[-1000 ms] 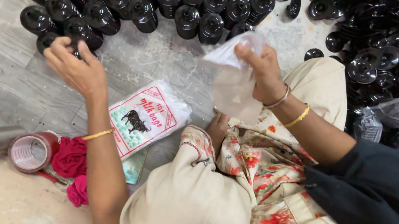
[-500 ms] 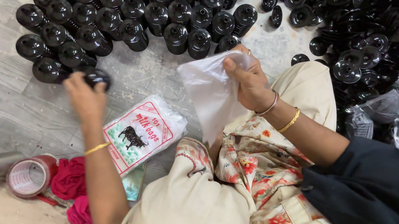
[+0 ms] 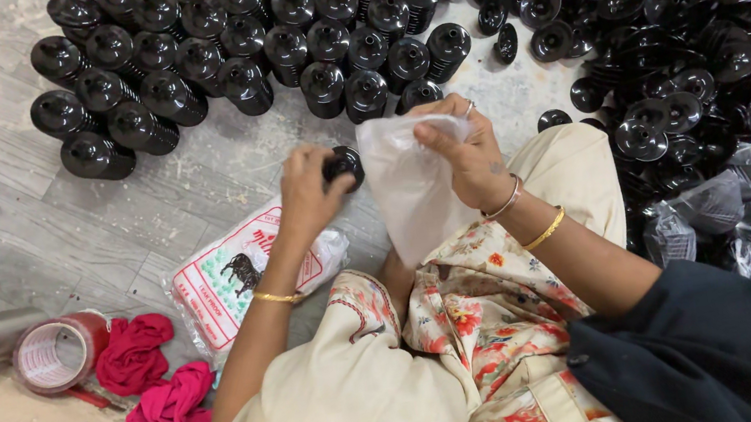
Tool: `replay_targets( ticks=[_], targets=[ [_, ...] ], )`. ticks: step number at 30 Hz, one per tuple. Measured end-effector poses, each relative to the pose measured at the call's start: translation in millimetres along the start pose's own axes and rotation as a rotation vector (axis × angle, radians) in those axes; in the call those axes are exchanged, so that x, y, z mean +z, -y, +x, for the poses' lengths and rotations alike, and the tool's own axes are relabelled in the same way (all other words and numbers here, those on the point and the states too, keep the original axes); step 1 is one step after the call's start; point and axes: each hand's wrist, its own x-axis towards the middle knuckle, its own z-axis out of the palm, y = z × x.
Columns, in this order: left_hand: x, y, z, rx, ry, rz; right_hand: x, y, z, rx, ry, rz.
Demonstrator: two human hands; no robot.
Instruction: The person sits on the floor and packs black plastic bottle-shaped parts into small clear plastic bags one at a time, taking each part from a pile on the floor, inserting it into a bag, and setting filled bags aside near a cardboard box.
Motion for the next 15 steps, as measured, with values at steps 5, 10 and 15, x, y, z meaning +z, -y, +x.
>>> replay_targets(
  ticks=[5, 10, 15],
  targets=[
    [-34, -54, 17, -0.099, -0.125, -0.496, 6, -12, -2, -0.012, 0.044, -0.111],
    [-39, -103, 17, 0.004, -0.042, -0.441, 11, -27, -8, -0.023, 0.068, -0.326],
    [-45, -109, 17, -0.141, -0.083, -0.459, 15, -32, -13, 0.018, 0.002, -0.388]
  ],
)
